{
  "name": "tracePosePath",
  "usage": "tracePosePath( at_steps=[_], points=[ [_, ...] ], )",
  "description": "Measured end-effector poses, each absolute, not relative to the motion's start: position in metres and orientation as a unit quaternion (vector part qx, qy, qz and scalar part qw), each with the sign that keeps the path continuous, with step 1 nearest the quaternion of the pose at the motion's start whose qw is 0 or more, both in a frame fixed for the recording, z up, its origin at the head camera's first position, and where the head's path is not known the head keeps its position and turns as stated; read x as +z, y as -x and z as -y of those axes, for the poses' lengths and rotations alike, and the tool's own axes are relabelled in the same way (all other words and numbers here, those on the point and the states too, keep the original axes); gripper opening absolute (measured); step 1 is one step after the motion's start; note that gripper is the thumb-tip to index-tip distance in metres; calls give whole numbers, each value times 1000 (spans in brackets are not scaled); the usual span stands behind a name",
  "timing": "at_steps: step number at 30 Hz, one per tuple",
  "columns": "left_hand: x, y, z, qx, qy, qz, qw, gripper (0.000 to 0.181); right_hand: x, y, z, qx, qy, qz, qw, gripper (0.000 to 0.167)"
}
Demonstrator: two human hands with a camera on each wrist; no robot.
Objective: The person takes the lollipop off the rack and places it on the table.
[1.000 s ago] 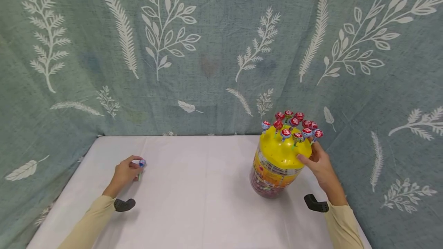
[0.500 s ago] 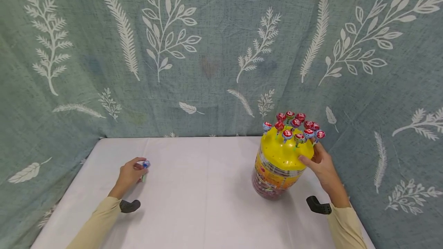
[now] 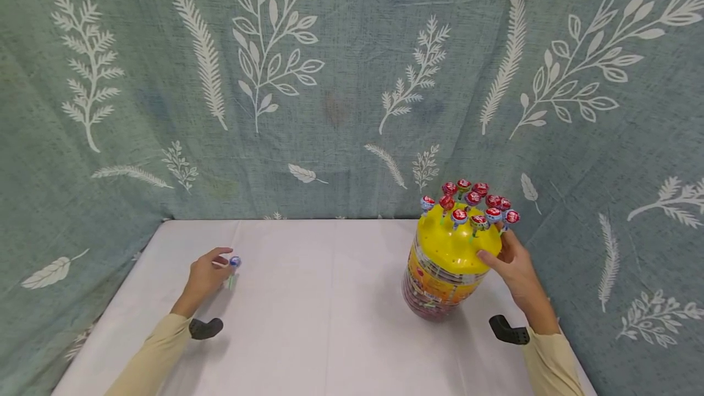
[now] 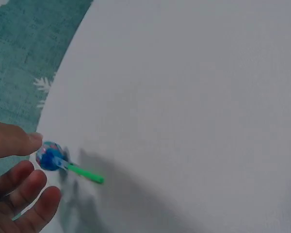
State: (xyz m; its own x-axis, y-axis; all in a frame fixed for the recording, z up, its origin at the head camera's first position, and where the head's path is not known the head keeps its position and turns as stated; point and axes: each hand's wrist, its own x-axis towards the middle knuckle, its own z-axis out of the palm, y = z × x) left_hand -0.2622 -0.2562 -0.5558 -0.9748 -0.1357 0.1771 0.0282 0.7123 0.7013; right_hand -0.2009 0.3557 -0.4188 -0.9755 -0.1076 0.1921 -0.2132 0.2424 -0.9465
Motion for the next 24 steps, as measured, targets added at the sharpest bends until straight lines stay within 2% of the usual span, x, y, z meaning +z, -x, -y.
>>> tracePosePath(
  at_steps=[9, 24],
  points=[
    [-530, 265, 238, -401, -22, 907, 124, 35, -418, 201, -355, 617, -104, 779, 44, 60],
    [-478, 263, 188, -488, 22, 866, 104, 30, -420, 202, -356, 628, -114, 768, 50, 54]
  ],
)
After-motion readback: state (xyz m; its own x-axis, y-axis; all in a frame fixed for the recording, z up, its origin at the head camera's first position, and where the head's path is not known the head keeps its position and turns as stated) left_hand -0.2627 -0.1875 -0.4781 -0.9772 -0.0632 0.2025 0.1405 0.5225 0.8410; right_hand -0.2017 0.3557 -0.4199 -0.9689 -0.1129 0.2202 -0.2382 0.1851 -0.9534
